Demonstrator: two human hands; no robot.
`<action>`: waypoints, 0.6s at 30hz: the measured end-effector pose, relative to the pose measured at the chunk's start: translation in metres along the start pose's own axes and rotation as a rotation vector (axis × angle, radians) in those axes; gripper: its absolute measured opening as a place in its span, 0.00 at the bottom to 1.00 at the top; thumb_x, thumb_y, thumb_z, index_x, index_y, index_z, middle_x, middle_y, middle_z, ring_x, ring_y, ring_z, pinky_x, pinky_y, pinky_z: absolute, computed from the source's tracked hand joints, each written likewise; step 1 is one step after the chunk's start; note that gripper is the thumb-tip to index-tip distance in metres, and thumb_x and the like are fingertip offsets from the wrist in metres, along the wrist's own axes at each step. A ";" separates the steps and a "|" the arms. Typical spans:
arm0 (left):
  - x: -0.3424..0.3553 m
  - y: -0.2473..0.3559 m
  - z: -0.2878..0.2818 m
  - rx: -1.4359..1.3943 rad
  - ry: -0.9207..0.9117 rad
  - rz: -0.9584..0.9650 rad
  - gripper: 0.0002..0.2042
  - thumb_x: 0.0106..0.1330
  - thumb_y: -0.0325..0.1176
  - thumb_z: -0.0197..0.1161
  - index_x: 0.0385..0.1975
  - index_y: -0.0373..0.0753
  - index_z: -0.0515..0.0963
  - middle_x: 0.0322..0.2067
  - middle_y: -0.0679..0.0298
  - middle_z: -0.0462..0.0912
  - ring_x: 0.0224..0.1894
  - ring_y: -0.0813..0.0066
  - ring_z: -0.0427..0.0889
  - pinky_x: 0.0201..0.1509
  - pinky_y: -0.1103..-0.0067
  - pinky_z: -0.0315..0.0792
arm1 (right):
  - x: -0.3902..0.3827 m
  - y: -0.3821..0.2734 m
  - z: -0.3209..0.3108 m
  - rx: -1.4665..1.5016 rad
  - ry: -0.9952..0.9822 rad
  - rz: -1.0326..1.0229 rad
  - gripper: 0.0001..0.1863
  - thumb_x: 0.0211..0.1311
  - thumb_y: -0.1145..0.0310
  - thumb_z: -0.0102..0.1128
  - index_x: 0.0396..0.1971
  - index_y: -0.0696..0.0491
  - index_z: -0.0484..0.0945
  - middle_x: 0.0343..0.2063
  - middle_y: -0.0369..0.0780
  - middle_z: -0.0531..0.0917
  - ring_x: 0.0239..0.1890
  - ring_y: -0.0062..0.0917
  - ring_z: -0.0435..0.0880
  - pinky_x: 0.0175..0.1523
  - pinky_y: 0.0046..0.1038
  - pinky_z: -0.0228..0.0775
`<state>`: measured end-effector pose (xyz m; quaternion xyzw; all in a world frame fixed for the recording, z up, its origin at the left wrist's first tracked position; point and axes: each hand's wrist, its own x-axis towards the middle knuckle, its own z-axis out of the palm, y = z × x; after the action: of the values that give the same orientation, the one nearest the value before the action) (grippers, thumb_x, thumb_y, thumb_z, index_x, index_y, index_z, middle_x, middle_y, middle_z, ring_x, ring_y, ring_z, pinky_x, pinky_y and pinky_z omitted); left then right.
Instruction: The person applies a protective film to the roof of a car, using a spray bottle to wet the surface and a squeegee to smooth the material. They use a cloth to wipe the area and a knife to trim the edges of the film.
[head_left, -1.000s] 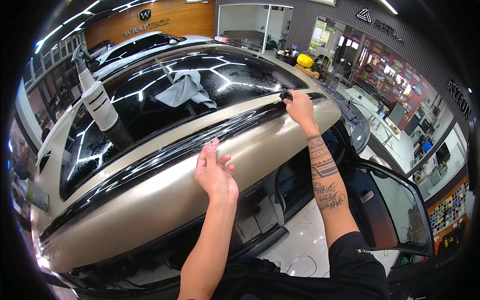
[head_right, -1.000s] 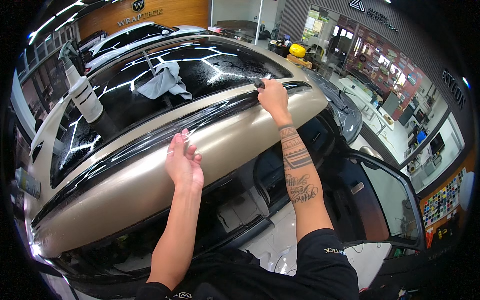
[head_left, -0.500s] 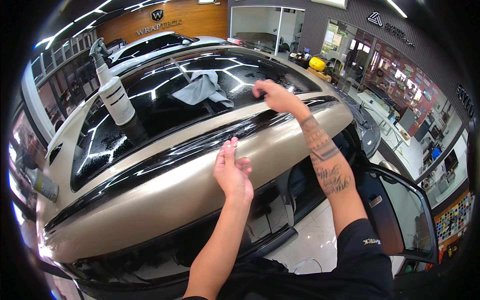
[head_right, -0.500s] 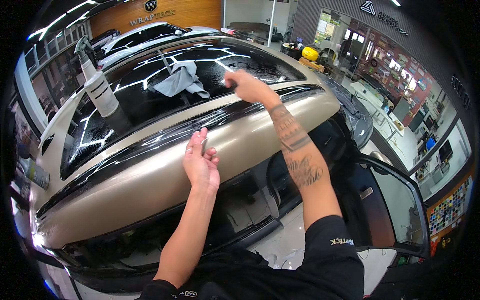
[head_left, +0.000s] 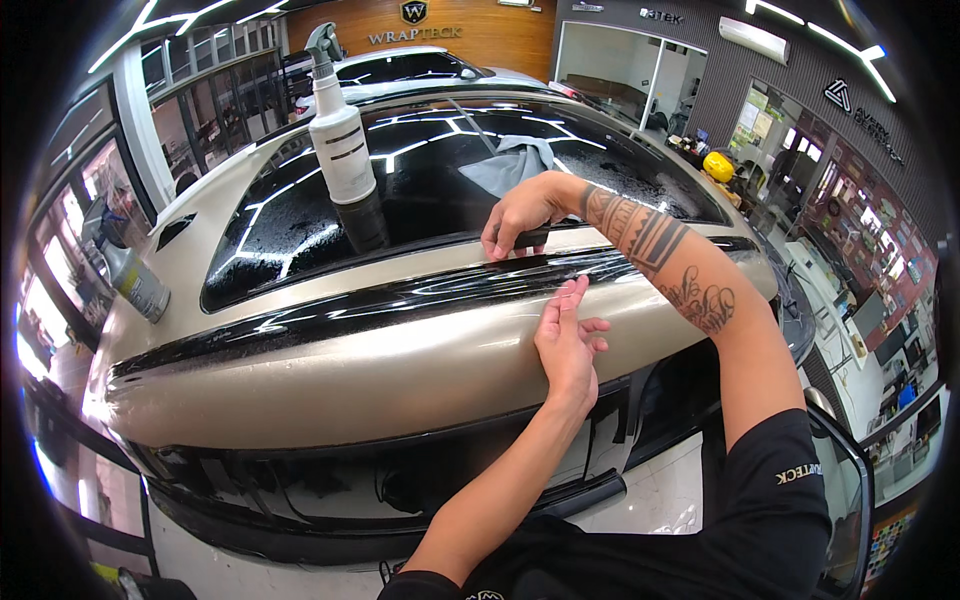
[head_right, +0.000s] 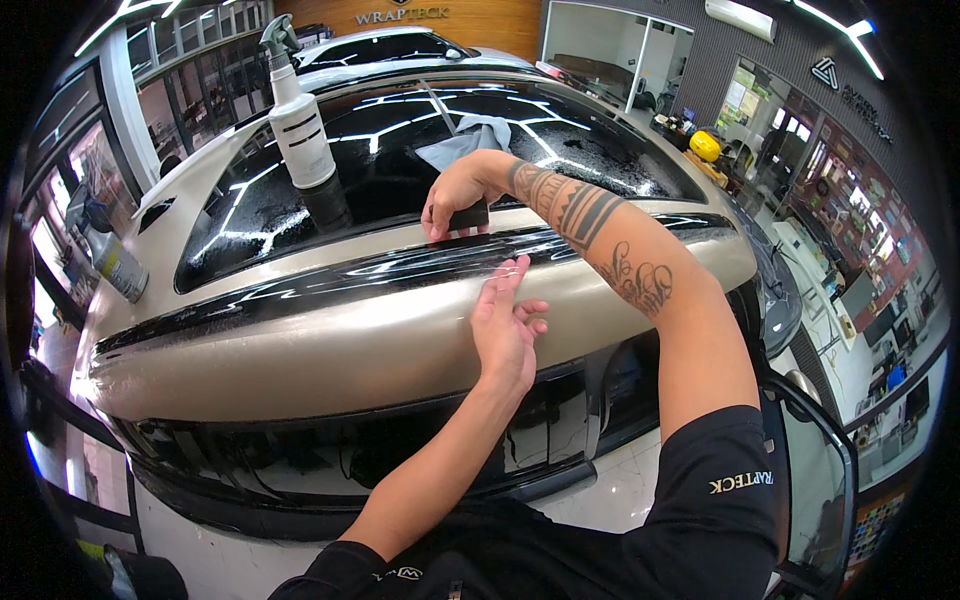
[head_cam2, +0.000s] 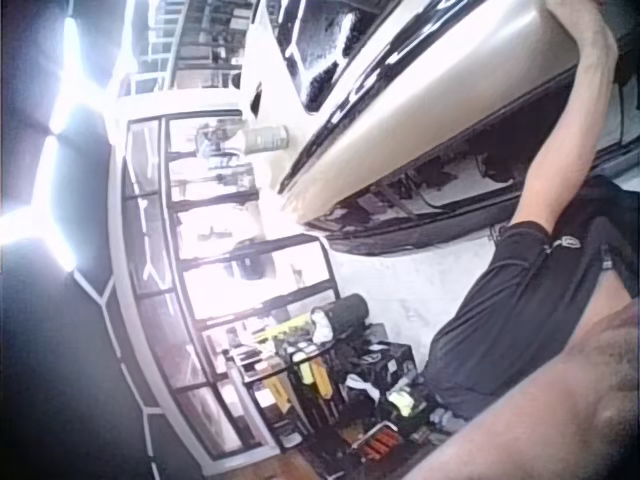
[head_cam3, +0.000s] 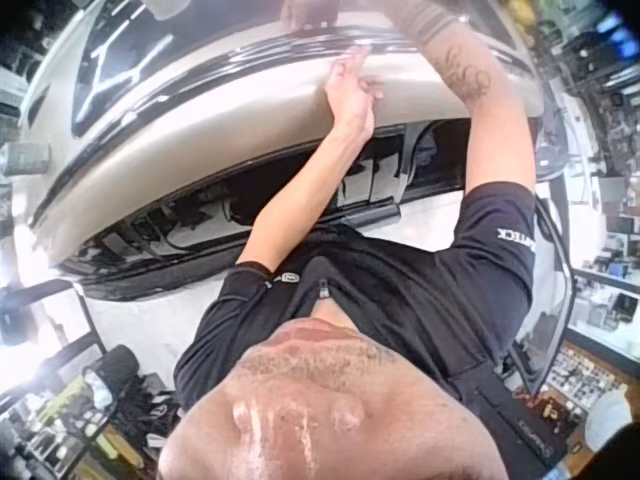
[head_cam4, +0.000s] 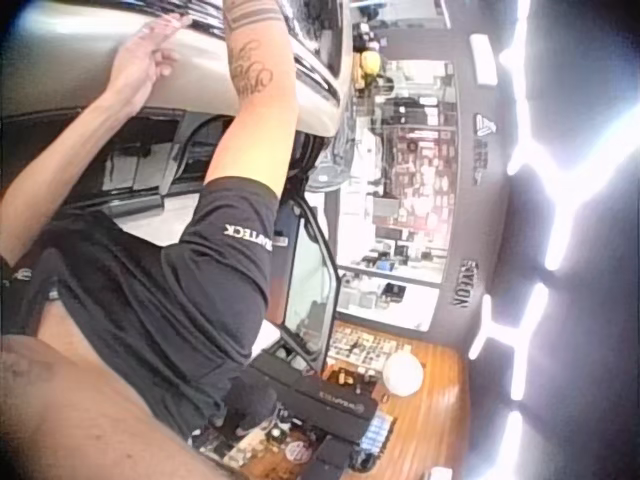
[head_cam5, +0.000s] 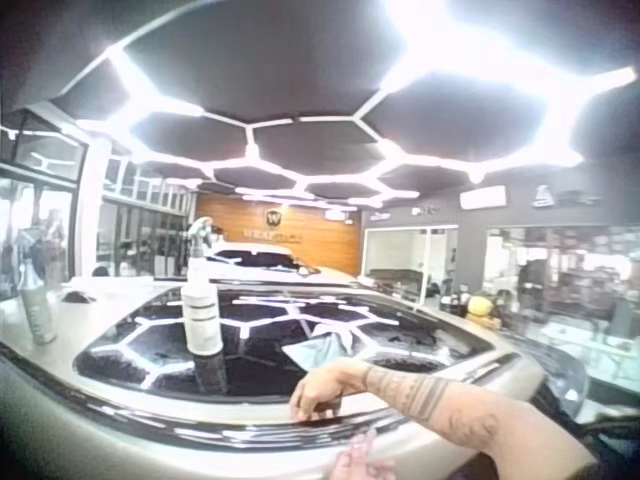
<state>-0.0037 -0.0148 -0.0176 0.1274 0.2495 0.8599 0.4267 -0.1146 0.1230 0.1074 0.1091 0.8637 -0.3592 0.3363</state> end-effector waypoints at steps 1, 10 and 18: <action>0.000 0.000 0.000 -0.002 -0.001 0.008 0.21 0.69 0.40 0.53 0.57 0.37 0.63 0.56 0.66 0.73 0.30 0.79 0.73 0.27 0.85 0.66 | 0.002 0.001 -0.001 -0.014 -0.022 -0.008 0.06 0.54 0.66 0.57 0.31 0.50 0.76 0.25 0.31 0.76 0.28 0.17 0.76 0.33 0.26 0.72; 0.003 -0.001 0.003 0.023 0.036 0.022 0.19 0.69 0.39 0.52 0.56 0.38 0.63 0.57 0.65 0.73 0.27 0.80 0.73 0.26 0.84 0.66 | -0.004 0.010 -0.015 -0.123 -0.031 0.187 0.05 0.46 0.68 0.58 0.25 0.49 0.77 0.23 0.33 0.77 0.25 0.22 0.77 0.29 0.29 0.72; 0.006 -0.002 0.011 0.060 0.141 0.032 0.13 0.71 0.34 0.48 0.52 0.36 0.67 0.55 0.62 0.75 0.22 0.83 0.73 0.21 0.87 0.65 | -0.028 0.061 -0.024 -0.055 0.063 0.070 0.04 0.51 0.68 0.56 0.26 0.51 0.77 0.22 0.32 0.76 0.25 0.18 0.75 0.29 0.27 0.72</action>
<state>-0.0017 -0.0053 -0.0093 0.0830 0.3025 0.8656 0.3902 -0.0796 0.1849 0.1056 0.1413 0.8790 -0.3199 0.3242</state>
